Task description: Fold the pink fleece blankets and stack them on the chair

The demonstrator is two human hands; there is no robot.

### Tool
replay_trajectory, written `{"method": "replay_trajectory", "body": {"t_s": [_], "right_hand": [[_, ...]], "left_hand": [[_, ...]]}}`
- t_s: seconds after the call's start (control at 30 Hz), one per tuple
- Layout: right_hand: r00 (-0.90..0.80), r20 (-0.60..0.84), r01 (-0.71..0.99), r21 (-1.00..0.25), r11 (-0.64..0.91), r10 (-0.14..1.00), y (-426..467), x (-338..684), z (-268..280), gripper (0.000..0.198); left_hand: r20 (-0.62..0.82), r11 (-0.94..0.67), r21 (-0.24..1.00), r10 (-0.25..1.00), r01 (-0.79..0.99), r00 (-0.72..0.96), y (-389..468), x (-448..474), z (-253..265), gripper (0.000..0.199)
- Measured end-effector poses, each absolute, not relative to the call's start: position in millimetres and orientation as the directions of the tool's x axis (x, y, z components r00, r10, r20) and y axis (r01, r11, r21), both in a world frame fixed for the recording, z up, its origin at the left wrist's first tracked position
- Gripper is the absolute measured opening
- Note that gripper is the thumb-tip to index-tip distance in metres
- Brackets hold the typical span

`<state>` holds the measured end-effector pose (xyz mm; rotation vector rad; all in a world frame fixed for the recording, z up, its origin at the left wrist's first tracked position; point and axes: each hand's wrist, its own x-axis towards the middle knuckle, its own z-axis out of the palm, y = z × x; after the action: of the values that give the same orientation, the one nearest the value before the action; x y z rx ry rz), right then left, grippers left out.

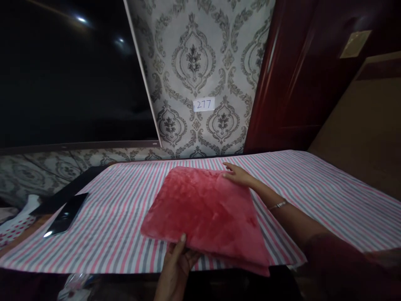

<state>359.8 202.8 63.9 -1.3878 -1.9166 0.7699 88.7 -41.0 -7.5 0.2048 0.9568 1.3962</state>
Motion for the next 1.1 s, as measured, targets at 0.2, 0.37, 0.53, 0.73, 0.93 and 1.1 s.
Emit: {"method": "replay_trajectory", "body": {"t_s": [0.2, 0.37, 0.53, 0.73, 0.93, 1.1], "right_hand": [[-0.364, -0.114, 0.641, -0.751, 0.160, 0.925, 268, 318, 67, 0.038], [-0.432, -0.222, 0.616, -0.780, 0.107, 0.874, 279, 304, 65, 0.045], [-0.447, -0.221, 0.573, -0.815, 0.088, 0.866, 266, 299, 67, 0.044], [-0.421, -0.033, 0.351, -0.928, 0.129, 0.907, 230, 320, 107, 0.044], [-0.223, 0.028, 0.107, -0.993, 0.053, 0.975, 182, 371, 127, 0.048], [-0.158, -0.272, 0.124, -0.959, -0.254, 0.949, 150, 387, 53, 0.039]], "left_hand": [[-0.502, 0.237, 0.598, 0.855, -0.766, -0.127, -42, 88, -12, 0.084], [-0.514, 0.251, 0.536, 0.854, -0.806, -0.076, -38, 88, -18, 0.088], [-0.481, 0.175, 0.590, 0.861, -0.788, -0.168, -30, 97, -10, 0.090], [-0.257, 0.002, 0.773, 0.915, -0.634, -0.310, -13, 75, 51, 0.068], [-0.252, 0.096, 0.833, 0.943, -0.544, -0.219, 39, 28, 105, 0.025], [-0.394, 0.305, 0.823, 0.914, -0.479, -0.095, 69, 17, 69, 0.029]]}}
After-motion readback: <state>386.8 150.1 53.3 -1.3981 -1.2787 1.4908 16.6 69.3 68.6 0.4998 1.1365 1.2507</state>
